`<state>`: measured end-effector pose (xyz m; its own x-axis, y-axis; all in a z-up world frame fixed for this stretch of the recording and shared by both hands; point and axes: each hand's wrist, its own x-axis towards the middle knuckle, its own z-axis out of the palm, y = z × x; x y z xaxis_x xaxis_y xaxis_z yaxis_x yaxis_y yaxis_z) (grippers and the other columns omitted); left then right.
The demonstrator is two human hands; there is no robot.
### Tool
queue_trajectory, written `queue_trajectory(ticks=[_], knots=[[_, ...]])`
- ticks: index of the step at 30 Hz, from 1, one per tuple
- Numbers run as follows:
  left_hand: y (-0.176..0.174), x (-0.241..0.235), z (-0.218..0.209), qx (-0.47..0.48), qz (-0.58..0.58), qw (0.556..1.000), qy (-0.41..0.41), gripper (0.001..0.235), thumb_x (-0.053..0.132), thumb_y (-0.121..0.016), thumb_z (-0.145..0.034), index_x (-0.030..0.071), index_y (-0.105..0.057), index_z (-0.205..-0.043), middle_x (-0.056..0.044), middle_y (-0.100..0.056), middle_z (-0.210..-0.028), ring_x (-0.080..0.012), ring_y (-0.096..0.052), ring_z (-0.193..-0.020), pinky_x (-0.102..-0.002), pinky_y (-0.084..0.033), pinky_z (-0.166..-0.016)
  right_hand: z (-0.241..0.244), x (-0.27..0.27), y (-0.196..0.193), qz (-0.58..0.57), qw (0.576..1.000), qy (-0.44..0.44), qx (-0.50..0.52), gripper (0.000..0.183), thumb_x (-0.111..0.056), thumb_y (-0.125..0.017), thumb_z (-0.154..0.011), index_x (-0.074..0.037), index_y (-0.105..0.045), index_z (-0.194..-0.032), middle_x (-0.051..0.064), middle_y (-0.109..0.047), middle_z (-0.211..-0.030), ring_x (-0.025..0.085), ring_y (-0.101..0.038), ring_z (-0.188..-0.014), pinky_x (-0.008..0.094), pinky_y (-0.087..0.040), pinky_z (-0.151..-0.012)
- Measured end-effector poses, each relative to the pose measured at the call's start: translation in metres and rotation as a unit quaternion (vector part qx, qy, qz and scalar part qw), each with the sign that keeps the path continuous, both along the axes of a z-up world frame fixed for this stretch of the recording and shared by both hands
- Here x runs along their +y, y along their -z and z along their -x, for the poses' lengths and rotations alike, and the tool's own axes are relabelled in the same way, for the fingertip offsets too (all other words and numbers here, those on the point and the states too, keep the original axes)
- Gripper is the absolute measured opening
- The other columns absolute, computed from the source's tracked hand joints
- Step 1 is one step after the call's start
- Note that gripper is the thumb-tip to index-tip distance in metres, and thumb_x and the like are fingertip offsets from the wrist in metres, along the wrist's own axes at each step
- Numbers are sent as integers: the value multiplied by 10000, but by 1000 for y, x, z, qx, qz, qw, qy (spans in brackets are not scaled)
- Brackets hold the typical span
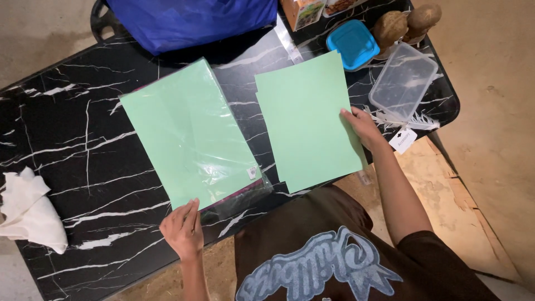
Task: The person wipes a black marble-patterned table with a white cloth, then removes light green sheets of paper from a plastic package. They stack the papers on the table, align them, and fold one sheet in half.
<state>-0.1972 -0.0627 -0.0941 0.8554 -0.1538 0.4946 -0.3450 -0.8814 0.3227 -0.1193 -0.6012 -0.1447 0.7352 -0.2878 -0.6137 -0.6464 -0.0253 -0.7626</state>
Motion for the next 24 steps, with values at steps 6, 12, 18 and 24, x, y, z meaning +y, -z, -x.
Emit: queue_trajectory(ticks=[6,12,18,24], knots=[[24,4,10,4,-49,999,-16,245,112,-826,-874,154,-814,-1116,40,-744,-1099,-174,-667,-1050,-360,-418,-960,1,-6,24,-16,998,50,-33,355,-331,-609,-1033,-29,-682,-1205,51,-718,-1006,133,-657,-847,301,-539,-761],[45,6,34,-6,-62,997,-49,247,160,-841,-880,206,-818,-1122,64,-737,-1146,-170,-644,-1072,-359,-366,-984,3,-5,23,-21,997,50,-57,338,-309,-615,-1036,-30,-689,-1210,47,-724,-1006,124,-662,-842,292,-539,-765],[84,41,94,-18,-85,996,-22,244,257,-852,-887,237,-814,-1127,38,-748,-1192,-147,-625,-1062,-335,-352,-991,1,-1,16,-1,997,52,-50,350,-305,-605,-1023,-36,-682,-1234,52,-740,-1037,122,-683,-865,284,-550,-784],[-15,66,113,68,-54,991,101,270,202,-838,-862,184,-808,-1129,-59,-764,-1145,-124,-665,-996,-227,-419,-645,-1,1,15,12,998,36,-47,348,-305,-611,-1034,-20,-687,-1218,62,-732,-1016,136,-668,-850,292,-537,-771]])
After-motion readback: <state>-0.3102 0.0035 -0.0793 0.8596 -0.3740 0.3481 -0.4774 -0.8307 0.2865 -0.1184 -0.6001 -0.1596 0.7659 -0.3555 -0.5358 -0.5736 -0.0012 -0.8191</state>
